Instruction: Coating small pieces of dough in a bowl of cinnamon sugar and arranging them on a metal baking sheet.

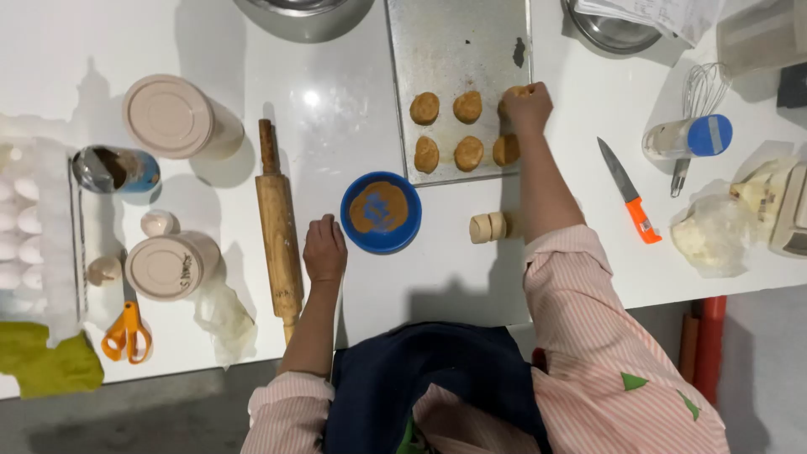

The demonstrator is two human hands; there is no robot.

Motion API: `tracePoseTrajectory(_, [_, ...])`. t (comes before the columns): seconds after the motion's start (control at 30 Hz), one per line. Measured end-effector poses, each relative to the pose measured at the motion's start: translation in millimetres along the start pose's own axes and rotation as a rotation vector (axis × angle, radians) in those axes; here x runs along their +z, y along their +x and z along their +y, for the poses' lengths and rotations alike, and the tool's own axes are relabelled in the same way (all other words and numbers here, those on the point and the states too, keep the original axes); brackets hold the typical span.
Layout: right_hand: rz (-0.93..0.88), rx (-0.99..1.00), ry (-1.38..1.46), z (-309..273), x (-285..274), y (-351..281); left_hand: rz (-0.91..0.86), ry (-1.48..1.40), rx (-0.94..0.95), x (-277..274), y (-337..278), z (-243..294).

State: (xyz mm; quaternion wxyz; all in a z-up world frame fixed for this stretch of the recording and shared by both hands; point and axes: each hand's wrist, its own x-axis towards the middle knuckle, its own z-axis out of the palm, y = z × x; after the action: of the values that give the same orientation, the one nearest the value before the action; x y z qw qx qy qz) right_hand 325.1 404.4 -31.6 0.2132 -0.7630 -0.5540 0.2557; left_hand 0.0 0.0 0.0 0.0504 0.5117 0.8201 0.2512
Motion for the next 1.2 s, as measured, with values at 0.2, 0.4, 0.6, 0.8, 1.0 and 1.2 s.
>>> tracePoseTrajectory(0.2, [-0.011,-0.066,-0.133,-12.4,5.8,-16.5,-0.033,-0.001,-0.019,3.2,-0.8,-0.1])
tracePoseTrajectory(0.4, [-0.104,-0.100,0.014,-9.3,-69.9,-61.8,0.026,-0.020,0.040,-1.8,-1.5,2.4])
tracePoseTrajectory(0.6, [-0.518,-0.195,-0.157,19.0,-104.2,-166.9,-0.047,-0.006,-0.019,8.3,-3.7,-4.9])
tracePoseTrajectory(0.8, [-0.494,-0.548,-0.263,48.6,-72.6,-254.6,-0.048,-0.025,-0.017,5.1,-3.9,-3.3])
tracePoseTrajectory(1.0, [-0.205,-0.603,-0.629,72.9,-12.8,-268.2,-0.020,-0.033,0.009,1.6,-4.6,0.1])
tracePoseTrajectory(1.2, [-0.117,-0.658,-0.852,47.6,-17.3,-305.4,-0.010,-0.047,0.022,4.7,-5.7,-3.4])
